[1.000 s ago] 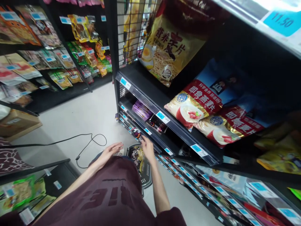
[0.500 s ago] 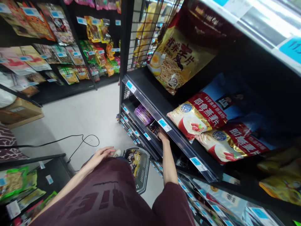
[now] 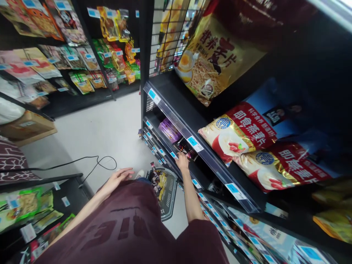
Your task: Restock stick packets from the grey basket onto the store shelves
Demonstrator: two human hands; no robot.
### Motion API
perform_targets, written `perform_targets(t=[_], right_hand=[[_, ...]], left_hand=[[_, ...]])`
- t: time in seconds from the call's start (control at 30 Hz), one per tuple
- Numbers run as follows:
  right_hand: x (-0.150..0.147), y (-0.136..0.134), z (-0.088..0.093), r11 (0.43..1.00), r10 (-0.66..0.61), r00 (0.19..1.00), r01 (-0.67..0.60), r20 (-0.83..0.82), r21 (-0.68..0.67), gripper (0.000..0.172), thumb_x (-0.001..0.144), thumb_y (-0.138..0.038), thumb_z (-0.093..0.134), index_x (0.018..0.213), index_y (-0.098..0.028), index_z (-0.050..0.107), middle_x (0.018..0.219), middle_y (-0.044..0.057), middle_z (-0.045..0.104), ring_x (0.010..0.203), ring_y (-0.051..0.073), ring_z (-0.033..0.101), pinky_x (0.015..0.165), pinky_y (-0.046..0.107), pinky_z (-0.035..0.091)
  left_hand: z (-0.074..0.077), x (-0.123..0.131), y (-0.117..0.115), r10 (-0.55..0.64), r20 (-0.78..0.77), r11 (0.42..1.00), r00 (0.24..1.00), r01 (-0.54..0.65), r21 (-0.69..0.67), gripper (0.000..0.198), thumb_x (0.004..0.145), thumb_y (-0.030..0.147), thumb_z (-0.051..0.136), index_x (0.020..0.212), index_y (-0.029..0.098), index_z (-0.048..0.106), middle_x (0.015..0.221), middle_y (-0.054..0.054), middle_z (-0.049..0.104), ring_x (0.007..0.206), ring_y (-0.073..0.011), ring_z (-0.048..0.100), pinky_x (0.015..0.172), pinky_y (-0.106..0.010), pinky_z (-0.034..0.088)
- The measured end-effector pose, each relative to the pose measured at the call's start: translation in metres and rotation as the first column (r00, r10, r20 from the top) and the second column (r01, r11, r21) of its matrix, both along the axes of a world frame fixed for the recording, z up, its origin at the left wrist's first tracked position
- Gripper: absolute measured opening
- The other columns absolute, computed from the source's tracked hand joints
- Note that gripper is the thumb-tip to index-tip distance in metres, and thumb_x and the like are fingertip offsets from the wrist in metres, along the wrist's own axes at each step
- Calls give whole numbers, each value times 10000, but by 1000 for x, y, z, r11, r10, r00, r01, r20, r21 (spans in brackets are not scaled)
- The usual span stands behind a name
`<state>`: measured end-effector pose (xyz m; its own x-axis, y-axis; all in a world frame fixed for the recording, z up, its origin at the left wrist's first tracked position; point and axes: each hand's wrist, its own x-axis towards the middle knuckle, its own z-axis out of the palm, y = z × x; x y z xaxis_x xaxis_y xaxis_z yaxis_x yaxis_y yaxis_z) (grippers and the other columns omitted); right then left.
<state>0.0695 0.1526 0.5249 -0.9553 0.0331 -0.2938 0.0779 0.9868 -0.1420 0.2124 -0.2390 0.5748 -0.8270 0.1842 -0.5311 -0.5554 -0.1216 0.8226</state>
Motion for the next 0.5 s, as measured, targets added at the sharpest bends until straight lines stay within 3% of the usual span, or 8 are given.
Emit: perform_targets(t=[0.37, 0.5], right_hand=[[63, -31, -61, 975, -25, 931, 103, 364, -197, 286, 967, -338, 653, 1188, -158, 635, 1186, 87, 645, 1028, 227, 653, 888, 433, 562], [76, -54, -98, 952, -105, 914, 206, 393, -226, 305, 968, -333, 651, 1221, -165, 623, 1244, 98, 622, 1083, 243, 634, 918, 454, 551]], left_hand=[[-5, 6, 6, -56, 78, 998, 995, 58, -28, 569, 846, 562, 630, 1218, 132, 641, 1188, -167, 728, 1026, -254, 701, 941, -395, 530], [-10, 17, 5, -61, 124, 996, 990, 69, -58, 560, 848, 574, 626, 1200, 139, 642, 1140, -156, 742, 975, -241, 699, 910, -373, 524]])
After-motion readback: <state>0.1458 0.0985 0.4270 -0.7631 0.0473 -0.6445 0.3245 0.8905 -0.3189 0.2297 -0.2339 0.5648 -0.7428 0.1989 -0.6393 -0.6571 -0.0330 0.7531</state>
